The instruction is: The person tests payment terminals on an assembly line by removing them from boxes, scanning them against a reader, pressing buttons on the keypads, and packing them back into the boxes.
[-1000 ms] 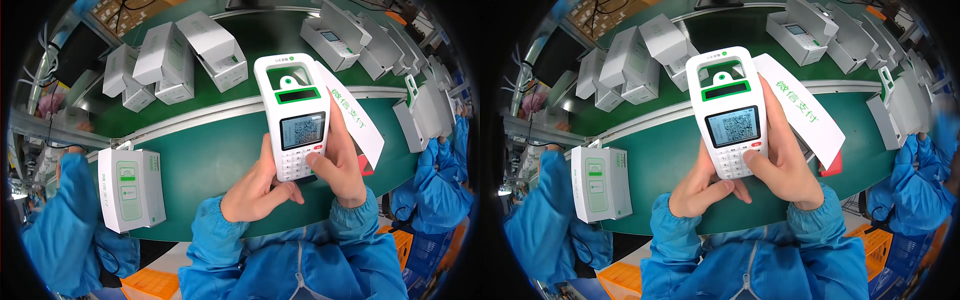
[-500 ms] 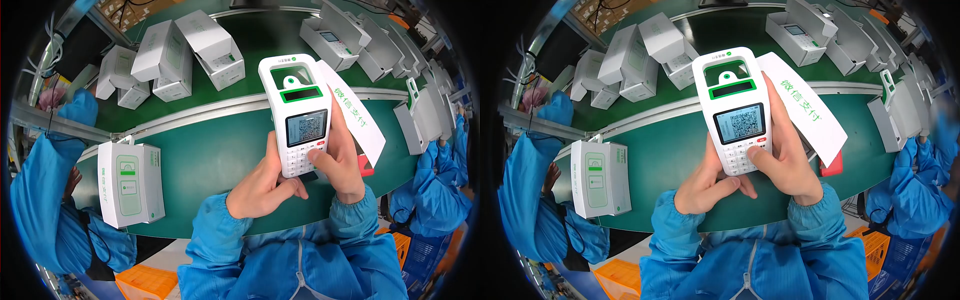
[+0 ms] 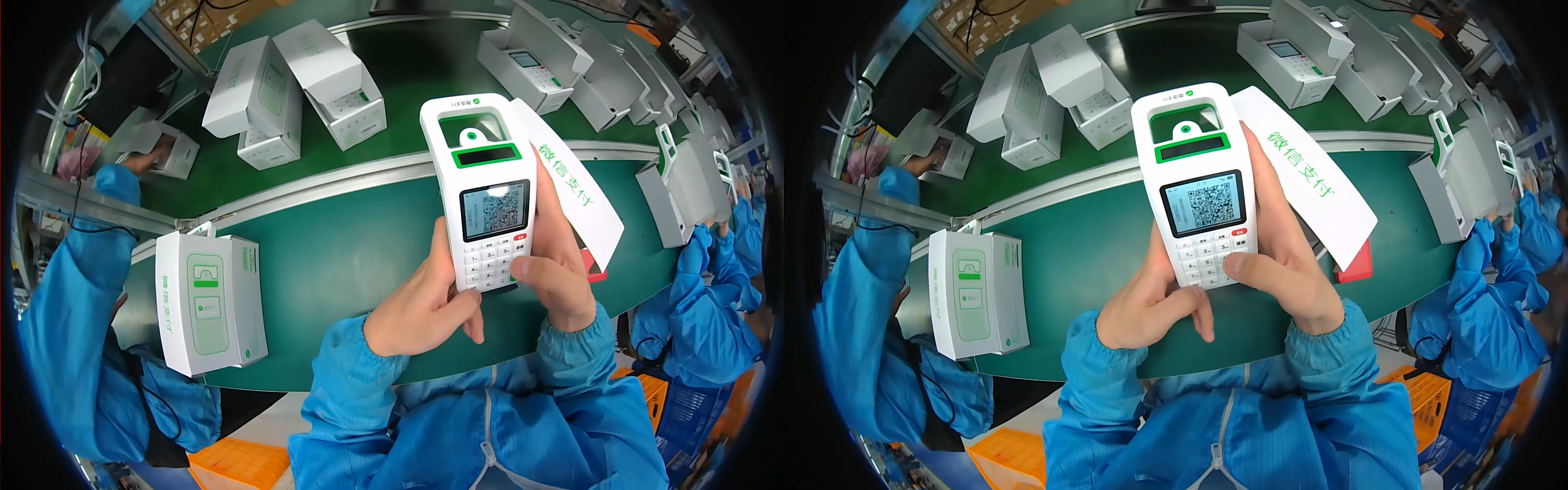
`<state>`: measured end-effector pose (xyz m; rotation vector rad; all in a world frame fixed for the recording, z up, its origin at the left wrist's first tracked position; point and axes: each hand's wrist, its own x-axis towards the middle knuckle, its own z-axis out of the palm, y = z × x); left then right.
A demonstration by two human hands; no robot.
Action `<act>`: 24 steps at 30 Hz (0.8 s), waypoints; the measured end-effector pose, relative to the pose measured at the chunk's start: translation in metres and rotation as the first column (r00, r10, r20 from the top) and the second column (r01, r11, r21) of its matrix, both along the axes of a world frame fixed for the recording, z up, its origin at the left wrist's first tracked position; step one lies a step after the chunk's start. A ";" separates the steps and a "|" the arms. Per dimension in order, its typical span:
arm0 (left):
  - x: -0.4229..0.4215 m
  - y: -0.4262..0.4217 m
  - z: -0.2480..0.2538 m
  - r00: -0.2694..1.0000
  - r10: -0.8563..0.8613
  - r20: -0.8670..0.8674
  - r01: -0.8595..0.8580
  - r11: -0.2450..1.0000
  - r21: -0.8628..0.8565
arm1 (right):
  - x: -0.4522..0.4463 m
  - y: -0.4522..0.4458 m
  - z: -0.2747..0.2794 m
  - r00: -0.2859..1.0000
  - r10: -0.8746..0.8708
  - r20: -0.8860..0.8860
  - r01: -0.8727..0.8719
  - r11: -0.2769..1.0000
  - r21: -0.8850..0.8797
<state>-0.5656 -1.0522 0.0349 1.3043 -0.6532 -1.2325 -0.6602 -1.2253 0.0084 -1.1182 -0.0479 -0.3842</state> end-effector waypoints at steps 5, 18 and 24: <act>-0.010 -0.010 -0.011 0.982 0.078 0.173 -0.050 0.986 -0.162 | -0.006 -0.003 0.003 0.999 -0.021 -0.029 0.021 1.000 0.003; -0.015 -0.021 -0.006 0.914 0.089 0.396 -0.056 0.994 -0.095 | -0.013 -0.017 0.000 0.998 -0.058 -0.014 0.056 0.995 -0.083; -0.021 -0.022 -0.015 0.966 0.170 0.194 -0.139 0.977 -0.164 | -0.021 -0.024 -0.004 0.993 0.099 0.057 -0.104 0.991 0.084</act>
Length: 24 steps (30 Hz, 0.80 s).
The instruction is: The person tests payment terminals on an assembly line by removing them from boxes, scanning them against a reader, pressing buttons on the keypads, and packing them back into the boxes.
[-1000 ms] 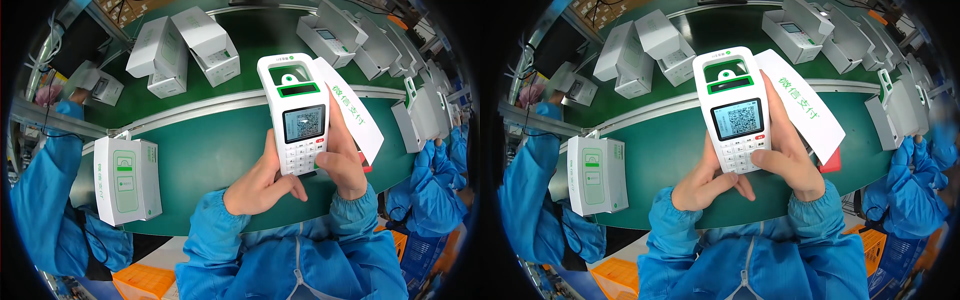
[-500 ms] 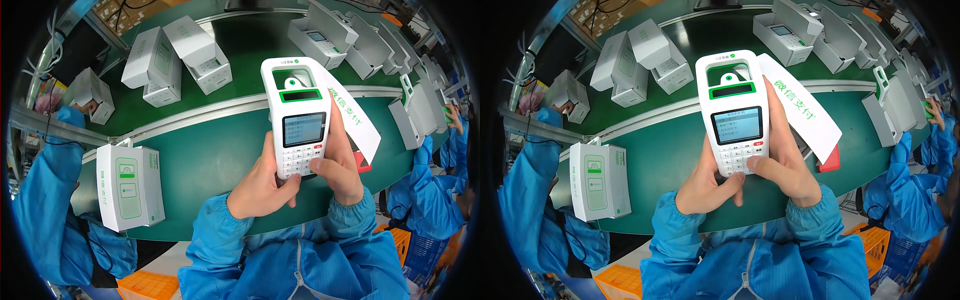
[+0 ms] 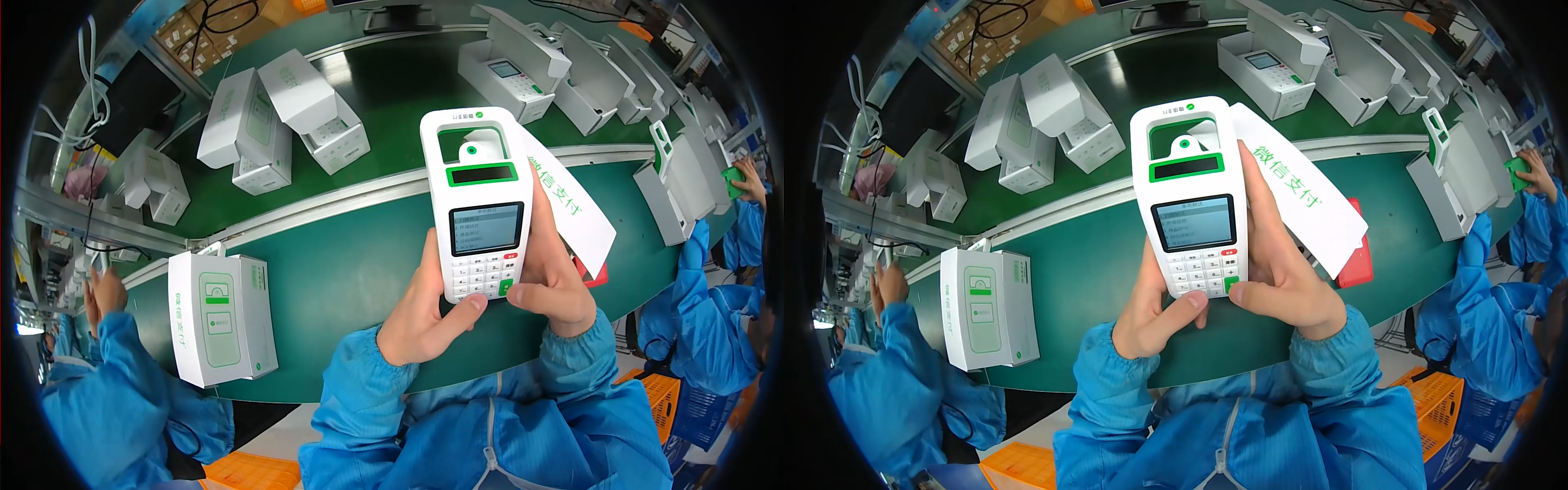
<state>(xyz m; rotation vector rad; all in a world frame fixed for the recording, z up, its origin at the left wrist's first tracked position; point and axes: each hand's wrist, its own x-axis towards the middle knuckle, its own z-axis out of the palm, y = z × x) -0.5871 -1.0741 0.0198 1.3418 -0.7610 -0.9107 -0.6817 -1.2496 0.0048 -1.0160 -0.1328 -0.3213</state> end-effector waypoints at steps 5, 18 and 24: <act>-0.002 -0.004 -0.006 1.000 0.005 0.005 -0.004 1.000 -0.025 | -0.003 -0.006 -0.014 0.999 -0.041 -0.007 0.039 0.973 -0.227; -0.017 -0.020 -0.014 1.000 0.030 -0.001 -0.030 0.994 -0.102 | -0.020 -0.023 -0.008 0.995 0.019 -0.094 -0.037 0.980 -0.196; -0.028 -0.030 -0.013 0.984 0.163 0.067 -0.154 0.981 -0.117 | -0.025 -0.024 -0.002 0.998 0.065 -0.024 -0.068 0.984 -0.165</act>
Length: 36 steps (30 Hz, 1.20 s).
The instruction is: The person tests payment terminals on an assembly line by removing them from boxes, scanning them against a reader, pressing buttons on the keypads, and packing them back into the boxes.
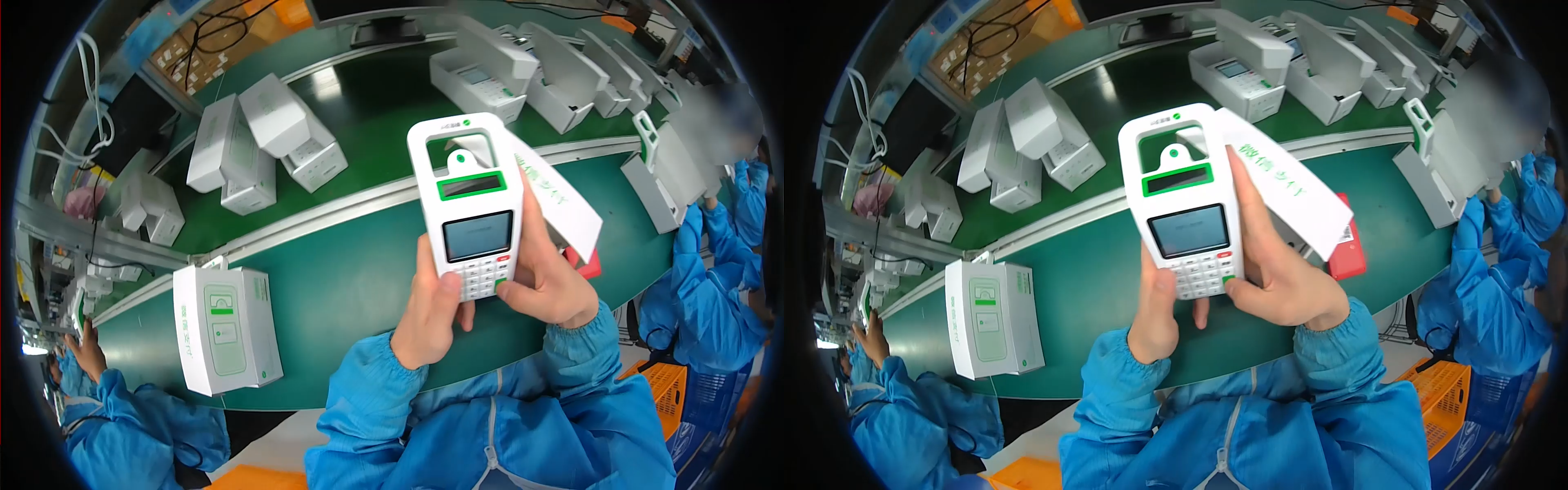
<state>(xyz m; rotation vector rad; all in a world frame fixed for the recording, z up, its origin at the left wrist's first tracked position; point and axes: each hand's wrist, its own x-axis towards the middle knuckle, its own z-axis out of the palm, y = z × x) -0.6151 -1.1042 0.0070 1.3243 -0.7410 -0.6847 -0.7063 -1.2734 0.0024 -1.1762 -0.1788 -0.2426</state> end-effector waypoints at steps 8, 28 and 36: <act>-0.034 -0.022 0.020 0.943 0.107 0.316 -0.101 0.994 -0.035 | -0.055 0.020 0.018 0.985 -0.173 0.015 0.168 0.969 0.182; -0.060 -0.001 0.105 0.655 -0.729 0.201 0.638 0.391 -0.663 | -0.172 -0.149 -0.001 0.786 -0.609 -0.111 0.131 0.339 -0.932; -0.060 -0.021 0.099 0.452 -0.879 0.153 0.654 0.210 -0.726 | -0.158 -0.169 -0.005 0.846 -0.524 -0.101 -0.023 0.153 -0.988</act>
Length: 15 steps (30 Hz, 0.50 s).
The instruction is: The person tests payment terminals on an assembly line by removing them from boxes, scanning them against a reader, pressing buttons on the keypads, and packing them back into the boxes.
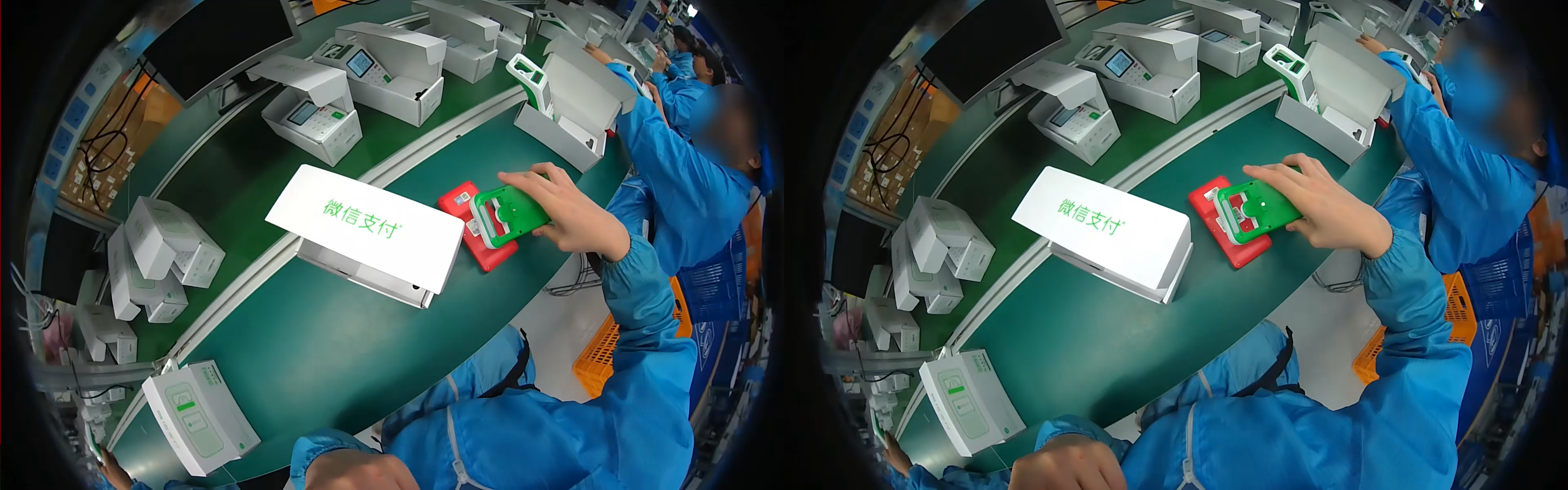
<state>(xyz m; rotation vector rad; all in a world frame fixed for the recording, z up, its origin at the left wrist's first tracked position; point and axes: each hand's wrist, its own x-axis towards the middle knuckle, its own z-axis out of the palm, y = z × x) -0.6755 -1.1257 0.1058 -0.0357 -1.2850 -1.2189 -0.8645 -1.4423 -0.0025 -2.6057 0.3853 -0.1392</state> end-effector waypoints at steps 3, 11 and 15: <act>-0.002 -0.009 -0.003 0.996 -0.080 -0.039 0.080 0.997 0.008 | 0.003 -0.008 0.004 0.999 0.046 0.007 -0.046 0.998 -0.046; 0.001 -0.025 -0.002 0.998 -0.070 -0.006 0.070 0.995 0.068 | 0.007 -0.022 0.005 0.990 0.138 -0.021 -0.139 0.982 -0.130; -0.002 -0.028 -0.003 0.987 -0.135 -0.091 0.144 0.984 0.101 | 0.007 -0.026 0.007 0.983 0.174 -0.059 -0.180 0.974 -0.135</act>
